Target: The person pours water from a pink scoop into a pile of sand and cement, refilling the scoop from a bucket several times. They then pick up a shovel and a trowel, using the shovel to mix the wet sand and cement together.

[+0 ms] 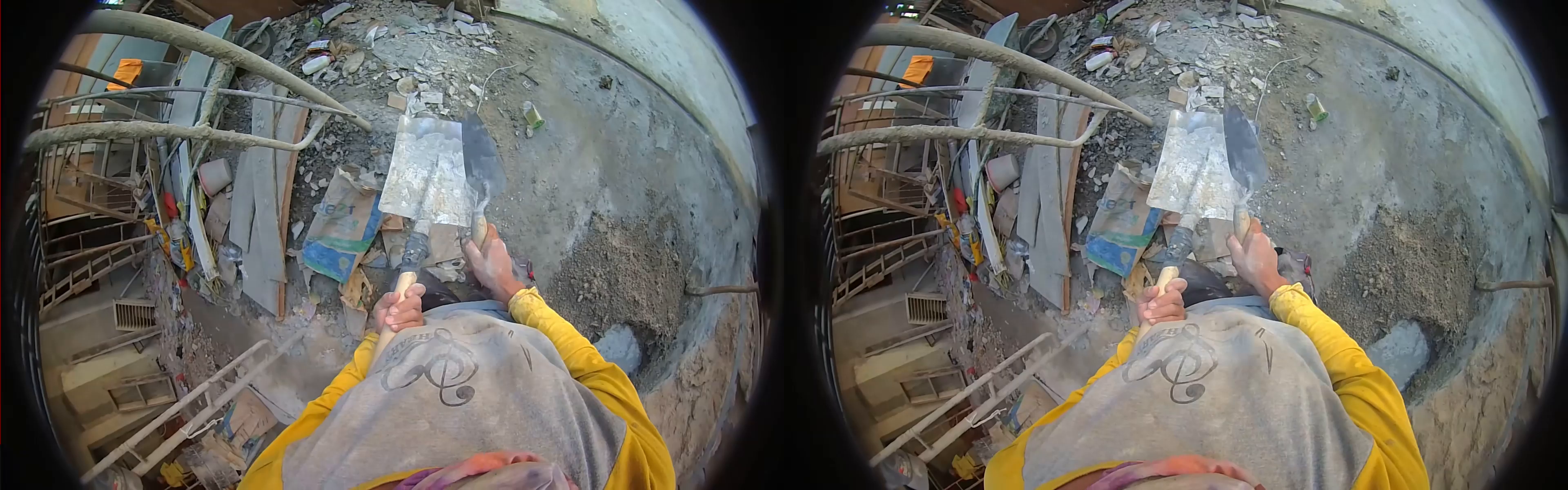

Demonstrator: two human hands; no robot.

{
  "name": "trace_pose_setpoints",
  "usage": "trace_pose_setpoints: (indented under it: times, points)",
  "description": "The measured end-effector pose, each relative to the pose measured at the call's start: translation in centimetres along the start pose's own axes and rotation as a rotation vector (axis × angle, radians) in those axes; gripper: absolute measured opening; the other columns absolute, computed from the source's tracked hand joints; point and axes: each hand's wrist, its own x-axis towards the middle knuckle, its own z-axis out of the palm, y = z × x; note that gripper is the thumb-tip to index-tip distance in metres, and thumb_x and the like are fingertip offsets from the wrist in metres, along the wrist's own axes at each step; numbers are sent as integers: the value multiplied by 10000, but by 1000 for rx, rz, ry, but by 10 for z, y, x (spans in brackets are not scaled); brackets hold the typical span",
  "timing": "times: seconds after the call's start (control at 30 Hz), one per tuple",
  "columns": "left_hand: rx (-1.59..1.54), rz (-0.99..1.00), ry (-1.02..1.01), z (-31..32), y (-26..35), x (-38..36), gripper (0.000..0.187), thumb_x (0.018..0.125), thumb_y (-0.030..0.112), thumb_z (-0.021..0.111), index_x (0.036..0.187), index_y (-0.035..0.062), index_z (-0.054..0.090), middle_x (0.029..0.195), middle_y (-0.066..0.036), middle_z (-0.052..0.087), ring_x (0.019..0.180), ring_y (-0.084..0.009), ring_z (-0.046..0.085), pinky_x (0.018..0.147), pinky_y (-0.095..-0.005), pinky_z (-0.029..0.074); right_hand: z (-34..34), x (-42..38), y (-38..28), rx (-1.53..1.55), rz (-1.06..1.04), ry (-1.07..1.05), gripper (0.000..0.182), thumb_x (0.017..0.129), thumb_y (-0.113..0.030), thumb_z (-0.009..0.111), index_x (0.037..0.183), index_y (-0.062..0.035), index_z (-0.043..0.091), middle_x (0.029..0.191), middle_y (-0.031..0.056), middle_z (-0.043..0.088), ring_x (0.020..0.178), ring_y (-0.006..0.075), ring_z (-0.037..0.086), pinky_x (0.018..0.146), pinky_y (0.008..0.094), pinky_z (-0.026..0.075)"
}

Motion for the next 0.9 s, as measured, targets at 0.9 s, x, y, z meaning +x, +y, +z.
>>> trace_pose_setpoints:
  times: [0.9]
  points:
    - [-71, 70, -153, 7, -5, -8, 173, 873, 150, 513, 928, 77, 366, 643, -33, 480, 532, -142, 550, 514, -272, 463, 45, -13, -17, -83, -264, 151, 438, 783, -300, 637, 1053, 5, 474, 761, 248, 636, 751, 414, 640, 673, 502, 491]
